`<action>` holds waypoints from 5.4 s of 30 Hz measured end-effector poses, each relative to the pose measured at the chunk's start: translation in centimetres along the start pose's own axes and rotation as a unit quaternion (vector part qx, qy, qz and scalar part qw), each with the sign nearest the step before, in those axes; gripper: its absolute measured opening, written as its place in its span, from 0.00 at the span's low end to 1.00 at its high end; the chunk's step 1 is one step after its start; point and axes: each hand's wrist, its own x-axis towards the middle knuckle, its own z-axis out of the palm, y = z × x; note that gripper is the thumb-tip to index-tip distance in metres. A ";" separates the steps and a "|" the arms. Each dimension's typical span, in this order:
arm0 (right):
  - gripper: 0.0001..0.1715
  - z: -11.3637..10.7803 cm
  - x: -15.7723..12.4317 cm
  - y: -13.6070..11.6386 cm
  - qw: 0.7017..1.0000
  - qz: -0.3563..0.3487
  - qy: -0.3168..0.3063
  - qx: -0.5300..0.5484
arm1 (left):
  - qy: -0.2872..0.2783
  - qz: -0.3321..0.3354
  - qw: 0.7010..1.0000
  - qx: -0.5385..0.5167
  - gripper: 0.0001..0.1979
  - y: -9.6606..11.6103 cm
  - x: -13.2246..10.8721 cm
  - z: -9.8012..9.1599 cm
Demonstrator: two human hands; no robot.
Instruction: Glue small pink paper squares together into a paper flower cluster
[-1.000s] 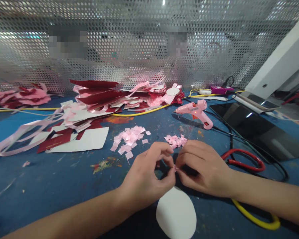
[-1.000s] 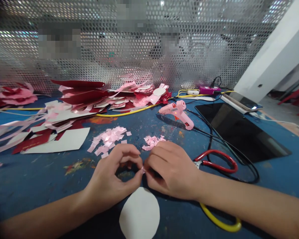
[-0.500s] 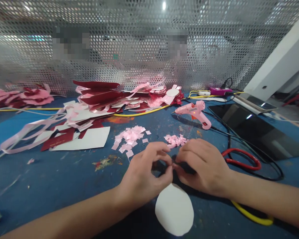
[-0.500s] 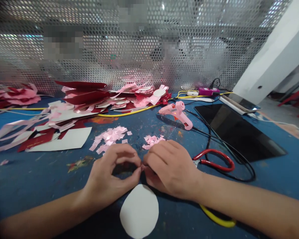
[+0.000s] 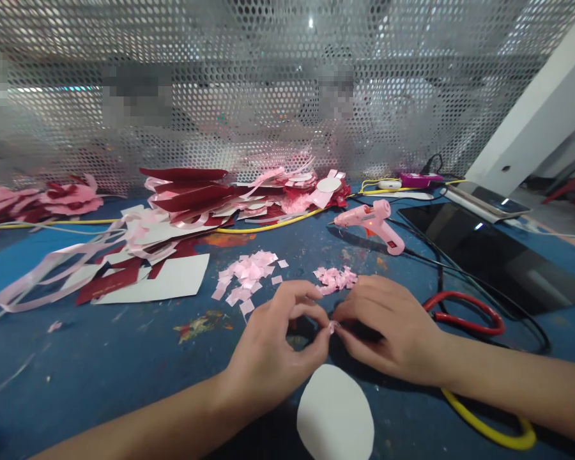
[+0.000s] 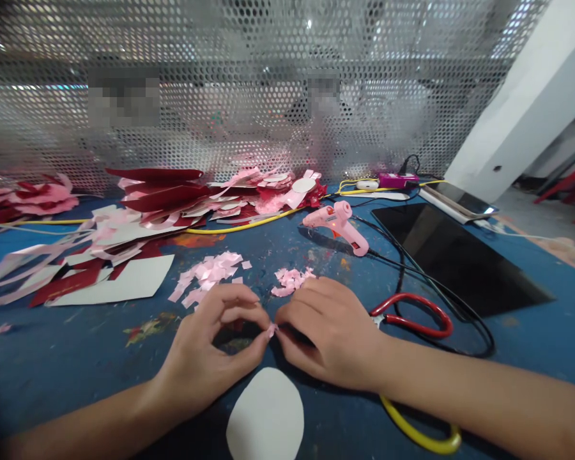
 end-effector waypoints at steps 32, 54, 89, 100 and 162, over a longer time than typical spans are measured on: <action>0.07 -0.2 -0.5 -0.1 0.992 -0.119 -0.022 -0.042 | -0.027 0.084 0.996 0.019 0.15 0.2 -0.6 -0.1; 0.06 -0.4 0.2 0.0 0.995 0.064 0.038 0.071 | -0.084 -0.074 0.984 -0.138 0.15 0.3 0.4 -0.3; 0.10 0.1 0.0 0.4 0.992 -0.002 -0.121 -0.019 | -0.116 -0.103 0.932 -0.329 0.22 -0.8 0.0 -1.2; 0.18 -0.2 -0.1 0.3 0.991 0.071 -0.068 -0.093 | 0.026 -0.039 0.994 -0.098 0.10 -0.8 0.1 -1.1; 0.17 -0.1 -0.9 -0.4 0.985 -0.086 -0.149 0.020 | -0.036 -0.144 0.969 0.196 0.10 -8.2 3.3 -5.1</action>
